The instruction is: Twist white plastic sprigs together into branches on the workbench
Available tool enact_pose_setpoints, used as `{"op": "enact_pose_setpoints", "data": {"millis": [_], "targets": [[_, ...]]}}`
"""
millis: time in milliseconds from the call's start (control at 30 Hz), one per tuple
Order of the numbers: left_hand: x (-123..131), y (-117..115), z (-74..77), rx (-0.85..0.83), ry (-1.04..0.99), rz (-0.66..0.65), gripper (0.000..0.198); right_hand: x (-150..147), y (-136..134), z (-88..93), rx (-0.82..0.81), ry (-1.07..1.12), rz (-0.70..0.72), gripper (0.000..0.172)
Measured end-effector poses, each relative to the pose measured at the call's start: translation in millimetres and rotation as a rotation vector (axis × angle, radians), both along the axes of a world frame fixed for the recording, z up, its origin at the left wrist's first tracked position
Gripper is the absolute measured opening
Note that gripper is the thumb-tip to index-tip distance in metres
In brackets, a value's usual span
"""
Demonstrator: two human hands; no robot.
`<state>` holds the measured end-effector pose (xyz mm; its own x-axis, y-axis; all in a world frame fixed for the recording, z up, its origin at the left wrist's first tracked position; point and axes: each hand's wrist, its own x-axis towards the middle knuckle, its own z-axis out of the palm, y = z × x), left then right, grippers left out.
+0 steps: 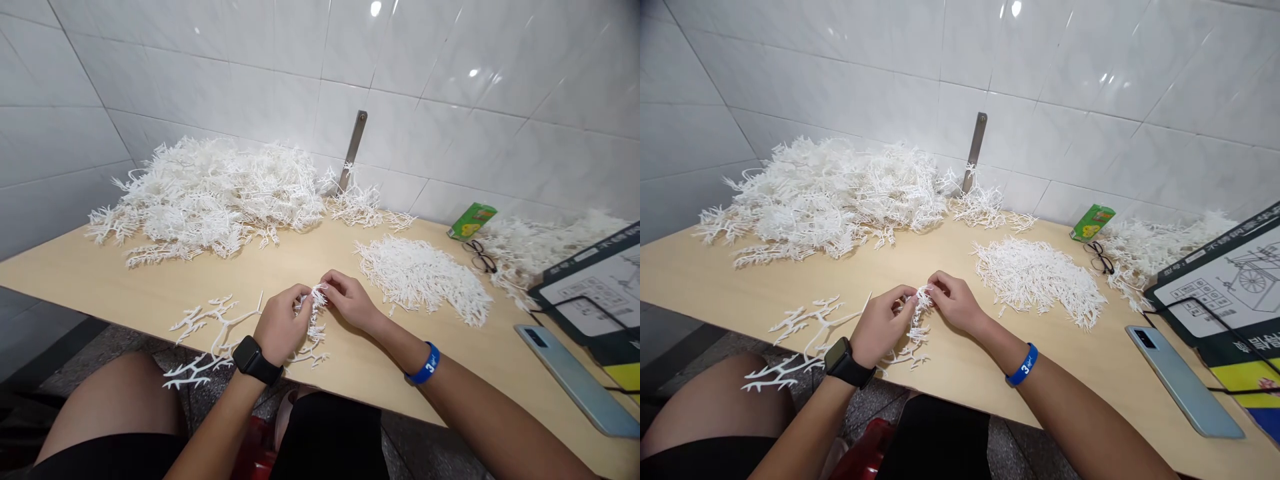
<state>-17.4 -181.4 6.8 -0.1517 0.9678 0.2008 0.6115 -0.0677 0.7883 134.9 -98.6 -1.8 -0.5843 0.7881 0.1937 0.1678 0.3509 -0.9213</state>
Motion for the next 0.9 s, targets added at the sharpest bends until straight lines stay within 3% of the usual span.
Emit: {"op": "enact_pose_setpoints", "data": {"millis": [333, 467, 533, 633, 733, 833, 900], "targets": [[1, -1, 5.5, -0.087, 0.049, -0.029, 0.023, 1, 0, 3.2, 0.075, -0.058, 0.080, 0.028], [1, 1, 8.2, -0.120, 0.164, -0.060, 0.026, 0, 3, 2.0, 0.126, -0.115, 0.079, 0.025], [-1, 10, 13.9, -0.113, 0.262, -0.087, 0.028, 0, 7, -0.1, 0.063, -0.057, 0.090, 0.025], [-7, 45, 27.5, -0.050, 0.410, -0.185, 0.030, 2, 16, -3.5, -0.044, 0.060, 0.001, 0.027], [-11, 100, 38.3, -0.037, 0.454, -0.448, 0.024, 5, 28, -4.8, -0.011, 0.068, -0.171, 0.028], [-5, 148, 37.2, 0.008, 0.409, -0.645, 0.010, 9, 41, -4.7, -0.045, 0.072, -0.302, 0.026], [3, 164, 28.3, 0.026, 0.344, -0.723, 0.009, 13, 49, -5.1, -0.083, 0.085, -0.376, 0.023]]}}
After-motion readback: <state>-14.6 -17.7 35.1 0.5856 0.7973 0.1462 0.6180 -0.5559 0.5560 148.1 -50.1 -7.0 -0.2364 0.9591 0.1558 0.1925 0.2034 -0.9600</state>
